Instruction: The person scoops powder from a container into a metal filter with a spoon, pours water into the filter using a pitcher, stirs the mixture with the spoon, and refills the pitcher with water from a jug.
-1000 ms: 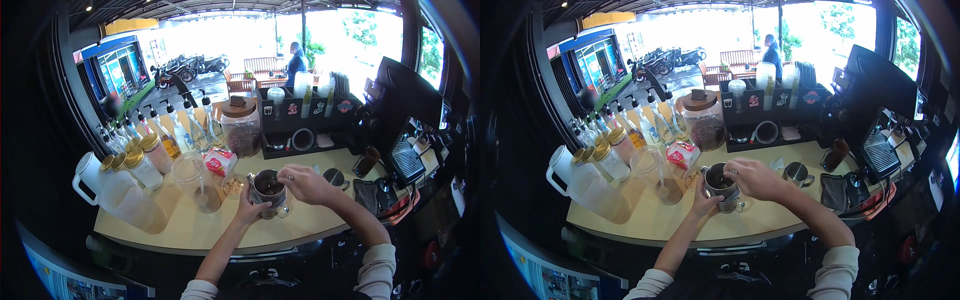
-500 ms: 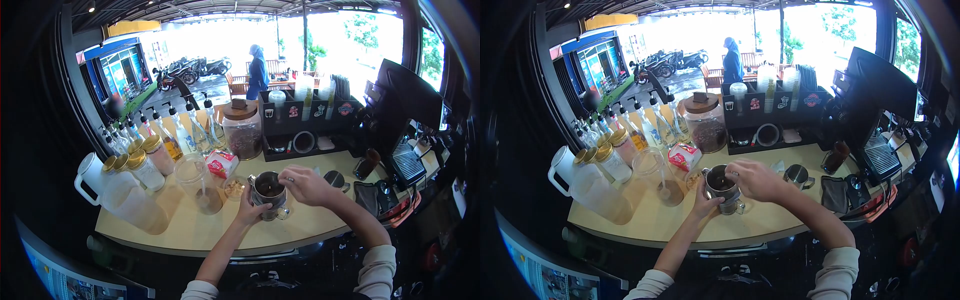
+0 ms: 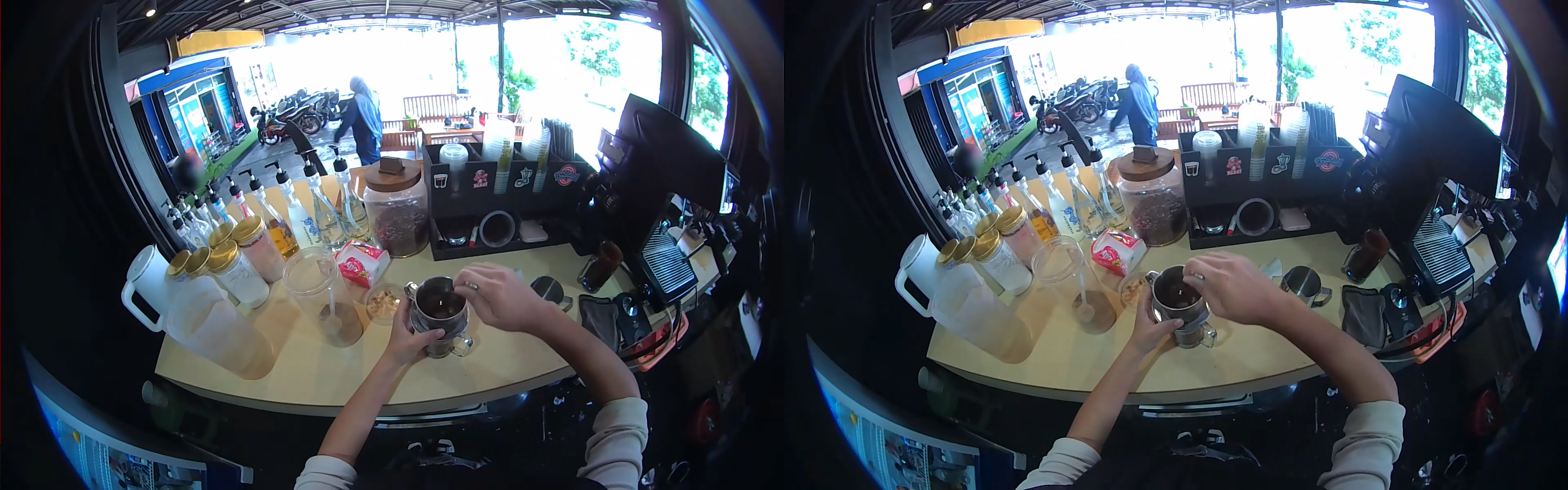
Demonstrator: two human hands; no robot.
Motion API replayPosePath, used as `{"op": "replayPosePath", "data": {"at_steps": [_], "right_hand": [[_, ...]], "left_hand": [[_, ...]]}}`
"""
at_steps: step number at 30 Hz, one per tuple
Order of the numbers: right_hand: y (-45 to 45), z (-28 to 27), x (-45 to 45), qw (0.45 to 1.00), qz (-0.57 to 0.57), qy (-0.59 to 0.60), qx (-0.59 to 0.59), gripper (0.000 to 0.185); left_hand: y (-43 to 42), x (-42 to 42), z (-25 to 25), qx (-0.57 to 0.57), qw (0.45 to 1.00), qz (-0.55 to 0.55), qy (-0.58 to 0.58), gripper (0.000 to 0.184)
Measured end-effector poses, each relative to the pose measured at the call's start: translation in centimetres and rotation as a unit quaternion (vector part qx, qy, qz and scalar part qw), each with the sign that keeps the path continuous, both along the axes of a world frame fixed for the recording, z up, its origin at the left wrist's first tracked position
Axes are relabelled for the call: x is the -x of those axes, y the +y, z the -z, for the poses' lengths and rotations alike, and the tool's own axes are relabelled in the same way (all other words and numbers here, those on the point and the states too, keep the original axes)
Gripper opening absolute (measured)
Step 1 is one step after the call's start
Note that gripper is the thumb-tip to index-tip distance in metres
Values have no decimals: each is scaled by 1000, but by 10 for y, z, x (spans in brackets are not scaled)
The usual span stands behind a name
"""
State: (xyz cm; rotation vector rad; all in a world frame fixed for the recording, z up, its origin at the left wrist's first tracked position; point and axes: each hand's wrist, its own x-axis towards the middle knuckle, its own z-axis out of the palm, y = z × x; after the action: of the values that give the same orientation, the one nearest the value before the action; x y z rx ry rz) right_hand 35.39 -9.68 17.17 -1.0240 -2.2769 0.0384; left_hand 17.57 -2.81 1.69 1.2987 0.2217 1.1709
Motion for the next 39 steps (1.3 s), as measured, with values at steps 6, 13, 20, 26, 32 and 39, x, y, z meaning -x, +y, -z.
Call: {"op": "replayPosePath", "data": {"at_steps": [6,13,20,26,32,39], "right_hand": [[1,1,-1,1000,-4,-3,-10,10],[0,1,2,998,-13,-26,-47,8],[1,6,8,998,-46,-19,-49,9],[5,9,3,998,-56,-19,-30,11],[10,9,-3,998,-33,-27,-51,8],[7,13,-5,999,-32,-7,-38,11]], "left_hand": [[-2,-2,-5,-14,1000,-7,-10,81],[-4,-1,-9,11,1000,14,-14,82],[1,0,-1,-11,1000,0,-2,82],[-1,-1,-3,4,1000,7,-9,81],[1,1,0,-18,1000,-13,21,79],[-4,0,-6,14,1000,21,3,78]]}}
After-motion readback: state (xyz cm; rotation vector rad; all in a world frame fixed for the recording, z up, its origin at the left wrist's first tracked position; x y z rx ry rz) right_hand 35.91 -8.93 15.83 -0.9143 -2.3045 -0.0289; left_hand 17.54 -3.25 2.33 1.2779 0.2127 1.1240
